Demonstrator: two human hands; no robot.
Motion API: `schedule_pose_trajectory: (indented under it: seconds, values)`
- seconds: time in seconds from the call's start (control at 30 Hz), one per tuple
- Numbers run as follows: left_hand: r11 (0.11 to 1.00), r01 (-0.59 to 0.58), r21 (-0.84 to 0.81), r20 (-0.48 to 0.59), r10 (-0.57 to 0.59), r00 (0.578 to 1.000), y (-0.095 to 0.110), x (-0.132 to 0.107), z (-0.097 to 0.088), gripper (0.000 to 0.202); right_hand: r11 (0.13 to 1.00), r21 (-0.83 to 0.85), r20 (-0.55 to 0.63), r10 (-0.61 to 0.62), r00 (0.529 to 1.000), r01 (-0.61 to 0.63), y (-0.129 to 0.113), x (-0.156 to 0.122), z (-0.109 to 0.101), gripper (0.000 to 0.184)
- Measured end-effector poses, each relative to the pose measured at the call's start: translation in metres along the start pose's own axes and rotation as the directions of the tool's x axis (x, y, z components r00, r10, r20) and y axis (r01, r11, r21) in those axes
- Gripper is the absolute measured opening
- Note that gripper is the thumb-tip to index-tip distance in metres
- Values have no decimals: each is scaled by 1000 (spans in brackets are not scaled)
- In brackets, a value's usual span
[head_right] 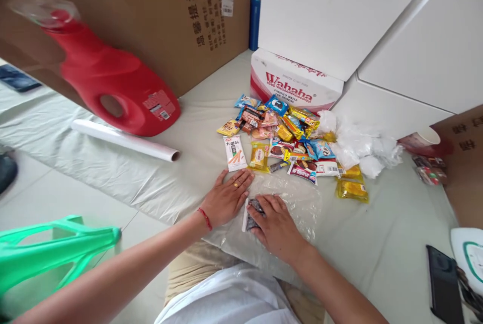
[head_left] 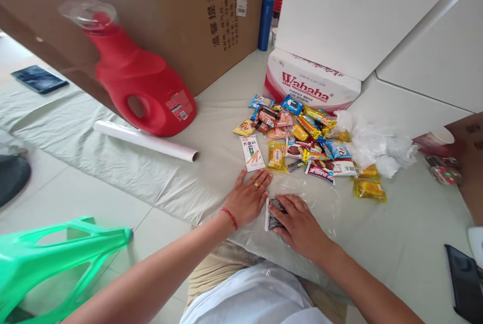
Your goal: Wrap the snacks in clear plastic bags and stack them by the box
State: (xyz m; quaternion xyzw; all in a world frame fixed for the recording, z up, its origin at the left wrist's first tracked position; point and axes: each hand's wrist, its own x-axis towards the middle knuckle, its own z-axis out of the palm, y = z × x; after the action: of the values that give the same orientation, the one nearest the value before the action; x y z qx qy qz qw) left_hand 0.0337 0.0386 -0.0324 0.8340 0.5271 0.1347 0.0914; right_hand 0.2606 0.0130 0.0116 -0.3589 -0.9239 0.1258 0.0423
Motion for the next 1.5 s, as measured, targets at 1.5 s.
schedule_pose_trajectory:
  seconds: [1.5]
  values:
    - [999,-6,31,24,5,1000,-2,2,0,53,881,-17,-798,273,537,-473,156,13,-122,46]
